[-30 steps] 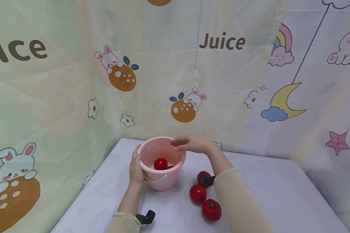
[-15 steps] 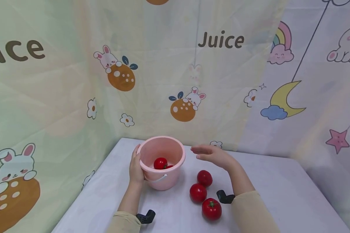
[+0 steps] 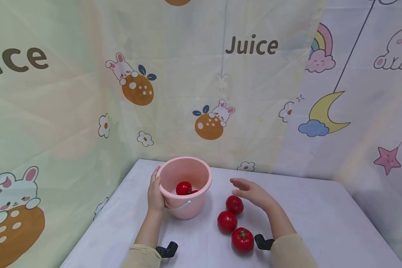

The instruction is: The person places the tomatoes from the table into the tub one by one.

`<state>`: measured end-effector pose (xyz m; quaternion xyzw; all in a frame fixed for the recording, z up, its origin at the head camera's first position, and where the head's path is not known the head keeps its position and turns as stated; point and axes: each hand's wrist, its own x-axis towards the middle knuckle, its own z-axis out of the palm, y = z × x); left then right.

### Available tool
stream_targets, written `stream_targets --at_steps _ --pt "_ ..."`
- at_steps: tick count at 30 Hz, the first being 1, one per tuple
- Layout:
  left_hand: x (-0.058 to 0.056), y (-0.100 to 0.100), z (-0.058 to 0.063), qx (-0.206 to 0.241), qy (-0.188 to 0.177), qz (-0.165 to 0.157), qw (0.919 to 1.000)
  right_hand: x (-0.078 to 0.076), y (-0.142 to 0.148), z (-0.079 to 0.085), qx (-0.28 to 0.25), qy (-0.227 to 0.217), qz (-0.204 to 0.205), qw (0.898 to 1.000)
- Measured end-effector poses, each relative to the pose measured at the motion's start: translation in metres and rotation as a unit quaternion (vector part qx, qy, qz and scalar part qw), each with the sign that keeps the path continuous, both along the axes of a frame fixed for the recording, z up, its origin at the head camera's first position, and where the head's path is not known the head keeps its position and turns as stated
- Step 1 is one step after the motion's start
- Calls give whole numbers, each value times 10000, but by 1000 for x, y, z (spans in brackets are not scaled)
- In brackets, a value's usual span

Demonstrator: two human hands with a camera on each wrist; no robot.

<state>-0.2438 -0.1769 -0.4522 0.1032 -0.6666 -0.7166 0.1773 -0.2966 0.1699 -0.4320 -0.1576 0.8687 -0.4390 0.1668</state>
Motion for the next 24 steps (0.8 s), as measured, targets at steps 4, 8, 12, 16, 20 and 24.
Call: stream_targets --at_steps 4,8,12,16,20,24 --pt "0 0 1 -33 2 12 10000 0 3 -14 -36 -107 -142 9998" --pt "0 0 2 -10 -20 -9 10000 0 5 -26 -45 -270 -180 9995" --pt "0 0 1 25 -27 -42 10000 -1 7 -36 -20 -348 -196 9992" --pt "1 0 1 23 -23 -34 10000 -1 9 -46 -5 -403 -192 9990" --pt "2 0 2 17 -71 -24 10000 -1 10 -54 -21 -418 -186 9989" --pt "1 1 2 21 -70 -7 10000 -1 12 -58 -90 -336 -82 9994"
